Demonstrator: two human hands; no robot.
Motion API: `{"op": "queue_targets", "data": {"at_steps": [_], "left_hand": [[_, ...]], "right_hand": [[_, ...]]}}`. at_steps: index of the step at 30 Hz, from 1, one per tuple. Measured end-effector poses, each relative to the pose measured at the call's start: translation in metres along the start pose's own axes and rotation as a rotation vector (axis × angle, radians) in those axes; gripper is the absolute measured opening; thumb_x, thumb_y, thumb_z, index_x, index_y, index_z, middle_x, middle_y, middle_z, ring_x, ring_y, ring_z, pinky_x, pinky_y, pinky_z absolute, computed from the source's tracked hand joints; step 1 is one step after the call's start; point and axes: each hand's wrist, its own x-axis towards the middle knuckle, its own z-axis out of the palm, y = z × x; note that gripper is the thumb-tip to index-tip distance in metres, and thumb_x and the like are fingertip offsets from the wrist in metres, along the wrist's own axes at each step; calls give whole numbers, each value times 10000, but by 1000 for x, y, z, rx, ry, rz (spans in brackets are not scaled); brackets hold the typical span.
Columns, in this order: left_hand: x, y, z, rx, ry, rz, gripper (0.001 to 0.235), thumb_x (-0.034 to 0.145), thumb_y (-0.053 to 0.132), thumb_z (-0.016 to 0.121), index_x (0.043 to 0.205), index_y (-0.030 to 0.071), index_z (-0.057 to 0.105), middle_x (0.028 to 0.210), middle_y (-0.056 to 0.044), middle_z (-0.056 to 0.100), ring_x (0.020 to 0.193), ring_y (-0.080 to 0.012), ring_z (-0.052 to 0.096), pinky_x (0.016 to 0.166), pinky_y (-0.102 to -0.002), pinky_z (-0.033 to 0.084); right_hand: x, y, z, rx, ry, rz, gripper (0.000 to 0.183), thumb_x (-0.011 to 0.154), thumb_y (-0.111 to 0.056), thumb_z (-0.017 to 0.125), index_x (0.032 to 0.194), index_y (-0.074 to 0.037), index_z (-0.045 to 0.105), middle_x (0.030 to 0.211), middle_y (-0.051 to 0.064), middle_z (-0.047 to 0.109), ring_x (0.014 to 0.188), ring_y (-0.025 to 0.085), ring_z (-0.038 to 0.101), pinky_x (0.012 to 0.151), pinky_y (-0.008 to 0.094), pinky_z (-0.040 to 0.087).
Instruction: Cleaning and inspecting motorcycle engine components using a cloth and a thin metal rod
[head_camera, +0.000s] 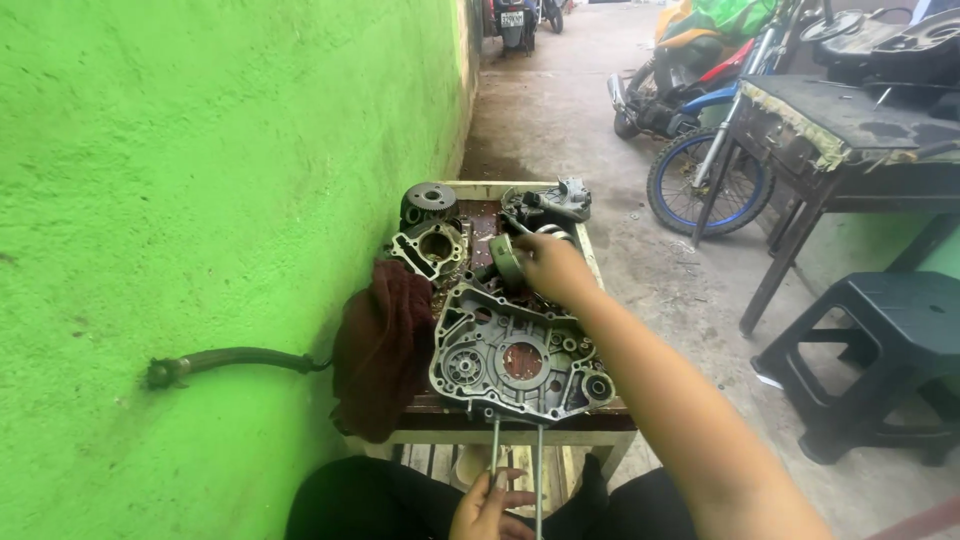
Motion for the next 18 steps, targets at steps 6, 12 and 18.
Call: {"op": "queue_targets", "data": {"at_steps": [6,12,18], "left_hand": [[4,-12,-7,-24,-61,74,407,1029,200,407,1361,12,551,1065,-293,779,548,-284,749,474,-299,603],[31,-33,-21,-32,-147,162,408,1010,157,409,1349,-33,534,1035,-298,771,638,-297,783,583,-327,692],[11,-19,-12,-26,-64,73,392,1026,198,419,1334,-16,535,1040,-301,770,549,-285,740,478,-290,594]], "right_hand": [[-13,157,27,-168,-290,299,318,962,-315,653,1238,-185,741,1147,32,786,921,174,749,899,329,601],[-64,136,53,-268,-226,31,228,774,-336,640,875,-193,787,928,-14,797,840,234,684,986,439,360],[-69,119,47,-7,-276,198,188,831,-191,645,952,-125,774,871,48,804,740,174,723,693,308,582]]}}
